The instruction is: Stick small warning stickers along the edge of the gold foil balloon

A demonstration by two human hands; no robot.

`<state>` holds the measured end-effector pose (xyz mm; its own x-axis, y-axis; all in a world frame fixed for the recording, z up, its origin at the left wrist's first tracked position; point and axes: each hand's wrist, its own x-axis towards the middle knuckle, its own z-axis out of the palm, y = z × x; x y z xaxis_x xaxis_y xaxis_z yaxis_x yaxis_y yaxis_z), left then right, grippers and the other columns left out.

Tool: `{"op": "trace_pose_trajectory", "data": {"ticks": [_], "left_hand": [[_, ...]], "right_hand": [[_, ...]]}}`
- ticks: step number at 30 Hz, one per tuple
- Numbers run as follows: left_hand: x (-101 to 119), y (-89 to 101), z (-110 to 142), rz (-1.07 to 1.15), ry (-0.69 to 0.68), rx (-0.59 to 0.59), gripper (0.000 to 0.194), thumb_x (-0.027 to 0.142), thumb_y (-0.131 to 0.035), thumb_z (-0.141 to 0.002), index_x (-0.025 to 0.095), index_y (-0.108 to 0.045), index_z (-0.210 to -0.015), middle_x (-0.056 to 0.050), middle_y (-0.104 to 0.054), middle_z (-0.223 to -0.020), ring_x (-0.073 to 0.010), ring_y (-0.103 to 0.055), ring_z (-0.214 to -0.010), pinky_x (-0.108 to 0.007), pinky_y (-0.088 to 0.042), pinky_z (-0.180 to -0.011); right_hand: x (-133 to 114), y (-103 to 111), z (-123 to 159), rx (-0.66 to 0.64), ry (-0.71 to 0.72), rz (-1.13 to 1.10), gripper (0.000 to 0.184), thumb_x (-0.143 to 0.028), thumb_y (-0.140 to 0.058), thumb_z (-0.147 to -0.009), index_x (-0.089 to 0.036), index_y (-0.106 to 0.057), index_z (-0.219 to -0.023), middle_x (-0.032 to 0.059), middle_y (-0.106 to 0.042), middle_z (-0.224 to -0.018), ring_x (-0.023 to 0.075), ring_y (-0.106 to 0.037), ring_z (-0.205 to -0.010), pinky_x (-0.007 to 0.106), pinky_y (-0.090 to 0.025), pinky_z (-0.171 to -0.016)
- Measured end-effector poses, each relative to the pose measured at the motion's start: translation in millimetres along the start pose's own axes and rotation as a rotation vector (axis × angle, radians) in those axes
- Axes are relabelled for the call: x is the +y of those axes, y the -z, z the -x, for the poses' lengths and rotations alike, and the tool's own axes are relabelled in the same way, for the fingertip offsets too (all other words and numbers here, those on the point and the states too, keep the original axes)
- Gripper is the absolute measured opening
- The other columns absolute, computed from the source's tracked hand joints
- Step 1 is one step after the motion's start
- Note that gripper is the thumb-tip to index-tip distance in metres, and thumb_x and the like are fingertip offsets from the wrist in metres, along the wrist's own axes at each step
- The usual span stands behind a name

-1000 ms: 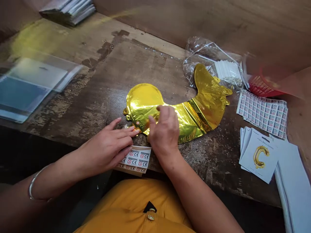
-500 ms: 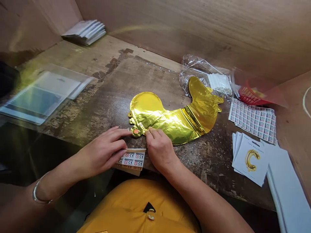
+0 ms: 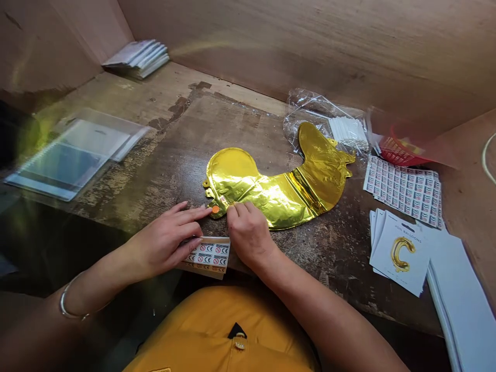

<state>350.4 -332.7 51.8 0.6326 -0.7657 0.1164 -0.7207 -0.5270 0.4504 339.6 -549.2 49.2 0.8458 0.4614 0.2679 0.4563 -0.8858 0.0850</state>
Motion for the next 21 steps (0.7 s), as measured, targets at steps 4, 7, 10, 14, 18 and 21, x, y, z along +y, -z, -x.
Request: {"op": "trace_pose_trajectory", "data": {"ticks": [4, 7, 10, 14, 18, 21], "left_hand": [[-0.5, -0.3, 0.5, -0.001, 0.007, -0.003, 0.014, 0.023, -0.046, -0.092, 0.02, -0.058, -0.086, -0.012, -0.047, -0.145, -0.022, -0.043, -0.135, -0.051, -0.03, -0.114], [-1.6, -1.8, -0.7, -0.006, 0.004, 0.0, 0.014, 0.023, -0.045, -0.093, 0.02, -0.057, -0.087, -0.012, -0.048, -0.145, -0.0213, -0.043, -0.135, -0.052, -0.031, -0.113], [-2.7, -2.2, -2.0, -0.003, -0.004, 0.003, 0.014, 0.024, -0.045, -0.093, 0.02, -0.057, -0.088, -0.012, -0.052, -0.141, -0.0206, -0.046, -0.133, -0.052, -0.031, -0.113], [-2.5, 0.9, -2.4, 0.005, -0.01, -0.014, 0.014, 0.023, -0.045, -0.093, 0.02, -0.058, -0.088, -0.012, -0.053, -0.14, -0.0215, -0.047, -0.132, -0.053, -0.03, -0.113], [0.2, 5.3, -2.2, 0.018, -0.001, -0.018, 0.015, 0.022, -0.044, -0.093, 0.019, -0.058, -0.087, -0.012, -0.052, -0.141, -0.0217, -0.047, -0.131, -0.053, -0.03, -0.114], [3.1, 7.6, -2.3, 0.037, 0.026, -0.002, 0.015, 0.02, -0.046, -0.092, 0.019, -0.059, -0.086, -0.013, -0.044, -0.145, -0.0233, -0.043, -0.133, -0.05, -0.033, -0.113]], "right_hand": [[0.0, 3.9, -3.0, 0.022, -0.062, -0.11, 0.013, -0.017, -0.054, -0.09, -0.014, -0.062, -0.08, 0.0094, -0.066, -0.085, 0.0226, -0.054, -0.08, 0.033, -0.046, -0.074], [0.8, 5.5, -4.0, -0.003, -0.099, -0.17, 0.024, -0.024, -0.063, -0.087, -0.009, -0.062, -0.105, 0.0123, -0.067, -0.104, 0.0241, -0.055, -0.091, 0.034, -0.046, -0.083], [1.5, 2.2, -3.8, -0.013, -0.049, -0.083, 0.029, -0.022, -0.057, -0.09, -0.008, -0.061, -0.114, 0.0125, -0.068, -0.105, 0.0242, -0.055, -0.085, 0.035, -0.046, -0.077], [-0.3, -2.2, -4.5, -0.038, 0.084, 0.036, 0.023, -0.011, -0.045, -0.092, -0.006, -0.065, -0.104, 0.015, -0.068, -0.095, 0.0226, -0.052, -0.076, 0.034, -0.042, -0.067], [-1.1, -0.1, -8.1, -0.029, 0.073, 0.045, 0.024, -0.007, -0.044, -0.089, -0.014, -0.063, -0.077, 0.0093, -0.06, -0.07, 0.0212, -0.046, -0.066, 0.033, -0.035, -0.06], [1.9, 1.1, -10.0, 0.0, 0.031, -0.004, 0.027, -0.008, -0.043, -0.089, -0.016, -0.061, -0.071, 0.0082, -0.059, -0.069, 0.0208, -0.046, -0.068, 0.032, -0.035, -0.063]]}}
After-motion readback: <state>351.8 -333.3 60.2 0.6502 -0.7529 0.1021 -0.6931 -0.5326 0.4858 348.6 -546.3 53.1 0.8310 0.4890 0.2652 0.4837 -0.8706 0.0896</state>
